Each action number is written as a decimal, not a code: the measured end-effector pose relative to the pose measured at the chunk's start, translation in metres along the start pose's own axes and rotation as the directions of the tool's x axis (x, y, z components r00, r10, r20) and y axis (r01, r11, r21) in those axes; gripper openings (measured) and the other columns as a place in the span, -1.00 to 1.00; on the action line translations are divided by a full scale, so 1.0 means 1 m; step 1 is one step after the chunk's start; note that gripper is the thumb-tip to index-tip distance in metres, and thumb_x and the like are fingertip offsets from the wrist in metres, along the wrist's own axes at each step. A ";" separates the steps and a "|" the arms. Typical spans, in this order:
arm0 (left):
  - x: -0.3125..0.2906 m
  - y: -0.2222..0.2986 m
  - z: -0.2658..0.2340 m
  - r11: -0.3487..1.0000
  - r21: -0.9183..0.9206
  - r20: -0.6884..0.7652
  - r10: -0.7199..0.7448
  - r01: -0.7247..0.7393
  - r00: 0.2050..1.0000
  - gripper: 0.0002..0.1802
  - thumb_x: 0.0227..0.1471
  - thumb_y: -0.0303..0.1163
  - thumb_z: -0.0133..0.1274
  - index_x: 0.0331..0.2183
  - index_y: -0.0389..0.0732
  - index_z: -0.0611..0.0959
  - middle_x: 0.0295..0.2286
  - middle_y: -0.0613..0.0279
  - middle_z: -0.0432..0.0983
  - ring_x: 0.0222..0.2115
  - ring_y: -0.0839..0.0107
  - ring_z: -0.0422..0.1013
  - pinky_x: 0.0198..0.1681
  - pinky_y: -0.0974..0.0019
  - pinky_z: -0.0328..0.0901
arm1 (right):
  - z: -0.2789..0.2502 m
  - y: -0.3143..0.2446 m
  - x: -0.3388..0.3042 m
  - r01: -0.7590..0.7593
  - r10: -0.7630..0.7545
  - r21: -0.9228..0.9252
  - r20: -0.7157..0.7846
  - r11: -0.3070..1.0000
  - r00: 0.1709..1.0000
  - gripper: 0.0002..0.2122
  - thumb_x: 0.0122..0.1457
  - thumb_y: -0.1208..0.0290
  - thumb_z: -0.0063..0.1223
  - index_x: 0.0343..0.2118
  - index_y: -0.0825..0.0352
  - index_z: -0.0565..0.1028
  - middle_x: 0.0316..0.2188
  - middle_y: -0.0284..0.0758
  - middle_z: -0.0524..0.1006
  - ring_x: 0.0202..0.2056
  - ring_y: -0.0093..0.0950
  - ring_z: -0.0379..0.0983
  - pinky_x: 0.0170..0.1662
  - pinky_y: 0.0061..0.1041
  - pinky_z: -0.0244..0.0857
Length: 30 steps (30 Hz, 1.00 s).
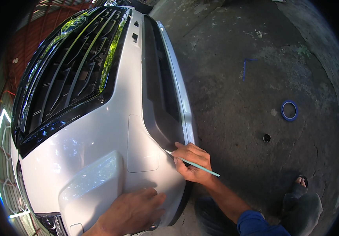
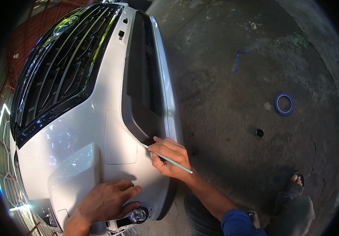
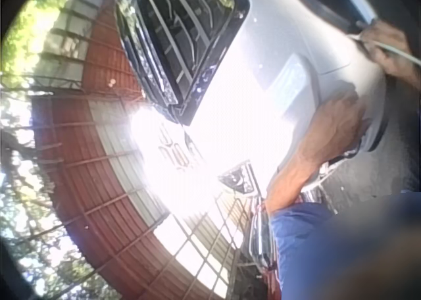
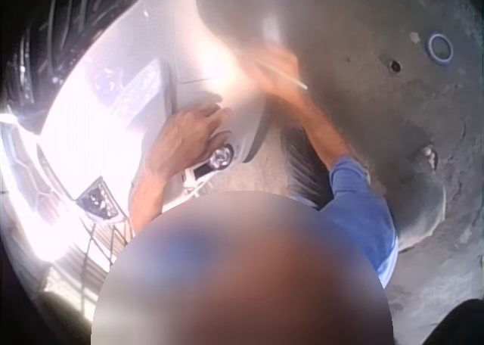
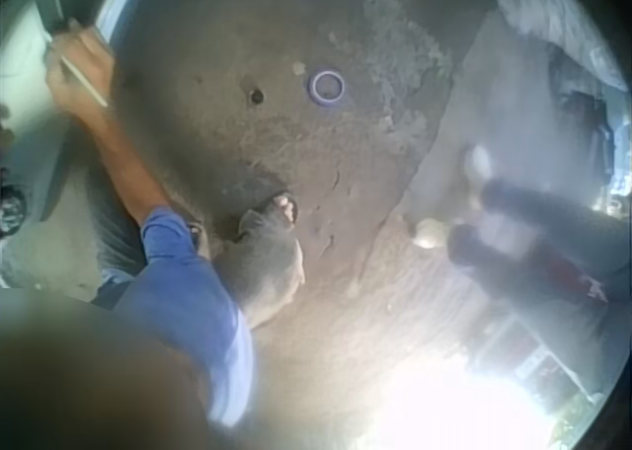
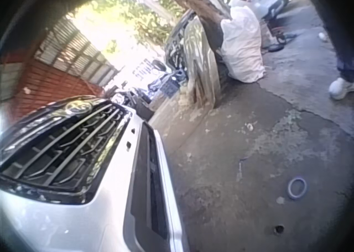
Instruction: The person mixes dark paint in a small container with a stick, then uses a fine brush to apply the paint to a small area on the front bumper of a white car. The person repeatedly dips the brush into the paint and carefully applies it to the same spot.
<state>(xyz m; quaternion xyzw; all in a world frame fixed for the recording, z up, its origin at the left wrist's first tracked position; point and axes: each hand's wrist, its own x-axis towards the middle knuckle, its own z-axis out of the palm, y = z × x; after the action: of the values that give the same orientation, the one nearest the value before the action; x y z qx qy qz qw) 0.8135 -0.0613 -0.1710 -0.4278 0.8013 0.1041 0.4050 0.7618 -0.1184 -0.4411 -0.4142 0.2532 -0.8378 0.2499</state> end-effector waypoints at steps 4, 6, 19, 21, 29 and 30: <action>0.000 0.000 0.000 1.000 0.001 -0.005 0.005 -0.005 1.000 -0.57 0.28 -0.09 0.18 0.00 -0.20 0.66 -0.16 0.01 0.64 -0.22 0.01 0.63 -0.17 0.07 0.54 | 0.000 0.001 -0.001 -0.004 0.004 0.004 0.004 1.000 1.000 -0.84 0.05 0.70 0.20 -0.28 0.47 0.66 -0.44 -0.26 0.66 -0.51 -0.45 0.55 0.07 -0.21 0.62; 0.000 0.000 0.000 1.000 0.000 -0.002 0.004 -0.004 1.000 -0.57 0.29 -0.09 0.18 0.00 -0.20 0.66 -0.16 0.01 0.64 -0.22 0.01 0.63 -0.17 0.07 0.54 | 0.000 0.001 -0.002 -0.006 0.006 0.005 0.005 1.000 1.000 -0.85 0.05 0.70 0.20 -0.29 0.47 0.66 -0.44 -0.26 0.66 -0.51 -0.45 0.55 0.08 -0.20 0.62; 0.001 0.001 -0.001 1.000 0.016 0.019 -0.013 0.013 1.000 -0.57 0.29 -0.08 0.17 0.01 -0.19 0.66 -0.15 0.01 0.64 -0.21 0.01 0.63 -0.17 0.06 0.54 | 0.000 0.001 -0.002 0.000 0.000 0.006 0.001 1.000 1.000 -0.84 0.04 0.71 0.20 -0.29 0.47 0.66 -0.43 -0.26 0.66 -0.50 -0.44 0.56 0.06 -0.21 0.62; 0.001 0.001 -0.001 1.000 0.019 0.015 -0.011 0.010 1.000 -0.57 0.29 -0.08 0.17 0.01 -0.19 0.67 -0.14 0.01 0.65 -0.20 0.01 0.64 -0.17 0.06 0.54 | 0.000 0.002 -0.002 0.000 0.000 0.009 -0.001 1.000 1.000 -0.84 0.04 0.71 0.20 -0.29 0.47 0.66 -0.43 -0.26 0.66 -0.50 -0.45 0.56 0.06 -0.21 0.62; 0.000 0.000 0.000 1.000 0.007 0.007 -0.010 0.010 1.000 -0.57 0.30 -0.08 0.17 0.00 -0.20 0.67 -0.14 0.01 0.65 -0.20 0.00 0.64 -0.17 0.06 0.55 | 0.000 0.002 -0.004 -0.012 0.012 0.003 -0.002 1.000 1.000 -0.84 0.03 0.71 0.20 -0.29 0.47 0.66 -0.43 -0.26 0.66 -0.50 -0.45 0.55 0.06 -0.22 0.63; 0.000 0.000 0.000 1.000 0.007 0.005 -0.008 0.008 1.000 -0.58 0.30 -0.08 0.17 0.00 -0.20 0.67 -0.14 0.01 0.65 -0.20 0.00 0.64 -0.17 0.06 0.55 | 0.000 0.002 -0.004 -0.015 0.015 0.007 -0.002 1.000 1.000 -0.84 0.03 0.71 0.20 -0.29 0.47 0.66 -0.43 -0.25 0.66 -0.50 -0.45 0.55 0.06 -0.22 0.63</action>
<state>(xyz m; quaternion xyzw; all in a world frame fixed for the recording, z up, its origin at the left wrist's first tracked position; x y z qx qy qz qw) 0.8129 -0.0613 -0.1712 -0.4293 0.7989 0.1010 0.4089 0.7644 -0.1175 -0.4443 -0.4104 0.2535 -0.8373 0.2572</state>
